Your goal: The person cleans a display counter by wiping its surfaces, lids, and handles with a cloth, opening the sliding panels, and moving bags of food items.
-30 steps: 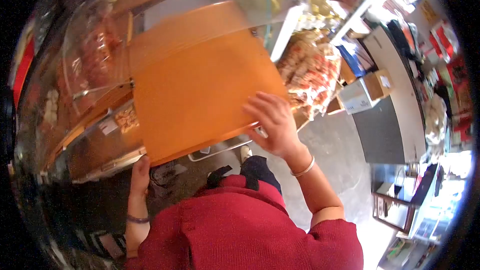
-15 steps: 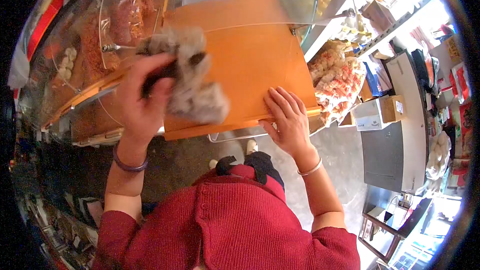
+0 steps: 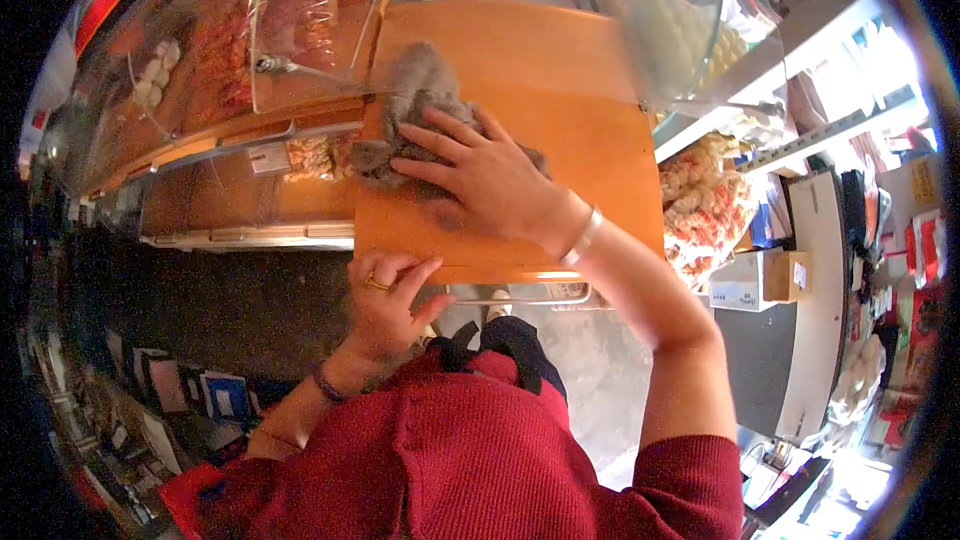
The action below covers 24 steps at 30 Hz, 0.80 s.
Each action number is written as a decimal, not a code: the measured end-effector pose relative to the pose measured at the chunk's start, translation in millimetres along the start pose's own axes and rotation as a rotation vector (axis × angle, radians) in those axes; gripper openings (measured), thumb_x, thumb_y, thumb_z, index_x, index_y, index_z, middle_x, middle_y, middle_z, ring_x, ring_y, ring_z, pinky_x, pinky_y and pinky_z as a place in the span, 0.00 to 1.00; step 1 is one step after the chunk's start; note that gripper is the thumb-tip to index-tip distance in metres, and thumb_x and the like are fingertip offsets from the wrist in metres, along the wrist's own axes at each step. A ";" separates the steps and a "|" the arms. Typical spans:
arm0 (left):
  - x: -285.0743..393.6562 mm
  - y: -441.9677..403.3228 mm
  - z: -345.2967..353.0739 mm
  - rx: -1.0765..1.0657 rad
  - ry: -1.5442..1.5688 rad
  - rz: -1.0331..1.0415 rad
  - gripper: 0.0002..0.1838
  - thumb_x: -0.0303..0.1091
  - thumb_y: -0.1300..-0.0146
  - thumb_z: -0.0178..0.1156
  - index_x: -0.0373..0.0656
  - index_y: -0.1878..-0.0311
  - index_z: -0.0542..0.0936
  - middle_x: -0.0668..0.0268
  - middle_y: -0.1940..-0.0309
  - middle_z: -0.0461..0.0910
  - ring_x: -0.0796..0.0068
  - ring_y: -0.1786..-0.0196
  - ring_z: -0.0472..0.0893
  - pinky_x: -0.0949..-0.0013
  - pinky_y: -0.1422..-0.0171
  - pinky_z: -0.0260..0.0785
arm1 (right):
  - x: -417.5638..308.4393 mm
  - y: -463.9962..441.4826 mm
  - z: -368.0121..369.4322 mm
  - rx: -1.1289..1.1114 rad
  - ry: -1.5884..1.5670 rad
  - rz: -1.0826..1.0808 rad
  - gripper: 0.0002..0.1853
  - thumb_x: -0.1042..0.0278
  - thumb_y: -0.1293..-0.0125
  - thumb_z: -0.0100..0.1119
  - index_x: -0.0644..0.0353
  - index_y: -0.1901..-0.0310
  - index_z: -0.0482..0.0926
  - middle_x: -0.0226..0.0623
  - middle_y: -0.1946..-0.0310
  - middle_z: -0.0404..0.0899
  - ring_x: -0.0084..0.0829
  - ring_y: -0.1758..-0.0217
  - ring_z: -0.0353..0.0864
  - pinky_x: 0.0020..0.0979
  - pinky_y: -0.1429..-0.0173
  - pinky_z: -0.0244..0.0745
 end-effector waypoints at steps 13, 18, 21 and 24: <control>-5.5 5.1 5.6 0.214 0.039 -0.051 0.12 0.36 0.54 0.69 0.51 0.62 0.83 0.75 0.66 0.73 0.69 0.57 0.71 0.60 0.51 0.57 | 40.4 3.6 40.2 -0.002 -0.099 0.195 0.16 0.61 0.42 0.58 0.48 0.52 0.79 0.39 0.51 0.72 0.43 0.50 0.70 0.40 0.46 0.68; -8.5 4.1 10.4 0.214 0.053 -0.071 0.12 0.36 0.54 0.69 0.50 0.64 0.82 0.75 0.65 0.73 0.69 0.57 0.71 0.59 0.51 0.56 | 41.2 -20.2 6.8 -0.190 -0.129 0.160 0.13 0.64 0.44 0.56 0.50 0.57 0.81 0.42 0.65 0.74 0.44 0.63 0.74 0.42 0.59 0.73; -6.4 1.6 8.8 0.215 0.031 -0.078 0.12 0.36 0.54 0.69 0.50 0.64 0.82 0.76 0.66 0.74 0.70 0.57 0.71 0.59 0.51 0.56 | 78.8 -56.8 30.0 -0.154 0.331 0.138 0.14 0.64 0.45 0.56 0.49 0.55 0.80 0.43 0.64 0.75 0.44 0.63 0.75 0.41 0.59 0.74; -7.8 1.1 8.7 0.182 0.038 -0.107 0.12 0.37 0.54 0.68 0.50 0.64 0.82 0.75 0.66 0.74 0.71 0.57 0.71 0.60 0.50 0.56 | 81.5 -39.7 44.3 -0.383 0.304 0.332 0.24 0.70 0.46 0.56 0.46 0.45 0.75 0.43 0.60 0.72 0.42 0.54 0.75 0.43 0.53 0.73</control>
Point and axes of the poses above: each hand's wrist, its own y-axis away from the middle knuckle, its own z-axis out of the palm, x = y × z, the point moved 7 cm from there along -y, towards the middle knuckle
